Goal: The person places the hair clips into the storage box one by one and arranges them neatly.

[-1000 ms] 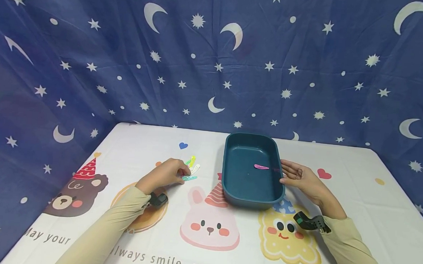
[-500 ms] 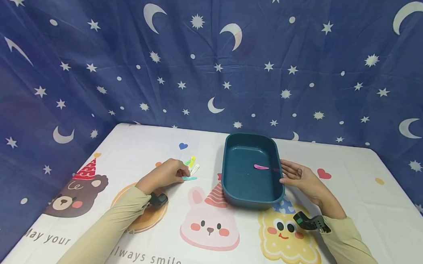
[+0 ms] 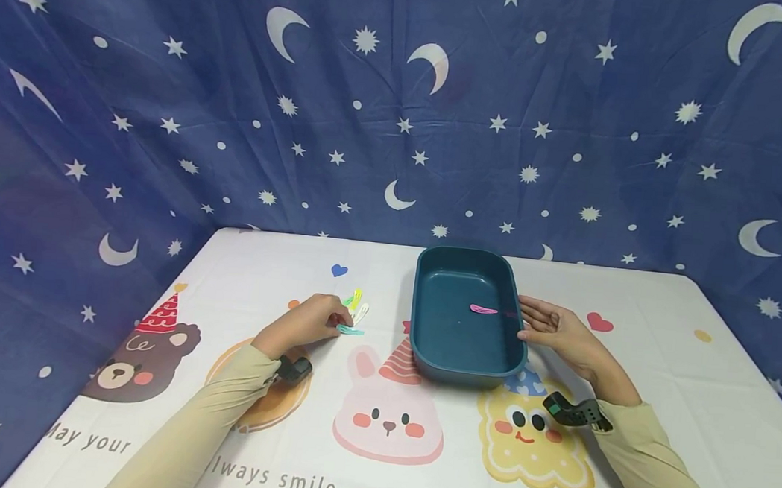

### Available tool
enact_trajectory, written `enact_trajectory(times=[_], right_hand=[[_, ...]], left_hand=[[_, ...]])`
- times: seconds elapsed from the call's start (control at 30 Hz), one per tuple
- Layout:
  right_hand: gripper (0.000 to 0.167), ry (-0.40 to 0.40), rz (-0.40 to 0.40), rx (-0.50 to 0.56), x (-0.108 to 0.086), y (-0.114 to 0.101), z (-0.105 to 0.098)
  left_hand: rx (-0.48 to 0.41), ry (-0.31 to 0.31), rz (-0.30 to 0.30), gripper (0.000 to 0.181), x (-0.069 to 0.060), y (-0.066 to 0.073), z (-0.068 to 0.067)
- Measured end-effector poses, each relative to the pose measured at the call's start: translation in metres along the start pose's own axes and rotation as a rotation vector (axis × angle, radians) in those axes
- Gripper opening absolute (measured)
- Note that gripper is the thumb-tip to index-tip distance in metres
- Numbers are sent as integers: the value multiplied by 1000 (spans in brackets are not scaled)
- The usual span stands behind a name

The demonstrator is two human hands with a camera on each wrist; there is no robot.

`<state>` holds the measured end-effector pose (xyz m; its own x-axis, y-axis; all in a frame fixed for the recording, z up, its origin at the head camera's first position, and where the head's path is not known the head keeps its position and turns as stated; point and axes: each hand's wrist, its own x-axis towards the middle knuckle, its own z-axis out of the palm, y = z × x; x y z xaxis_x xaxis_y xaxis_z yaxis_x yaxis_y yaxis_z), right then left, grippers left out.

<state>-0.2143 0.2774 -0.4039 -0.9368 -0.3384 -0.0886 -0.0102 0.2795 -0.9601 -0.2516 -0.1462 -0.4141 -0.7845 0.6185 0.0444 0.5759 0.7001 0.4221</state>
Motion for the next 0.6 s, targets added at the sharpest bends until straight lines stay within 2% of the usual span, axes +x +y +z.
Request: enact_trajectory(times=[0.6], right_hand=[[73, 14, 18, -21, 1, 2, 0]], left_hand=[[-37, 27, -21, 14, 2, -1, 1]])
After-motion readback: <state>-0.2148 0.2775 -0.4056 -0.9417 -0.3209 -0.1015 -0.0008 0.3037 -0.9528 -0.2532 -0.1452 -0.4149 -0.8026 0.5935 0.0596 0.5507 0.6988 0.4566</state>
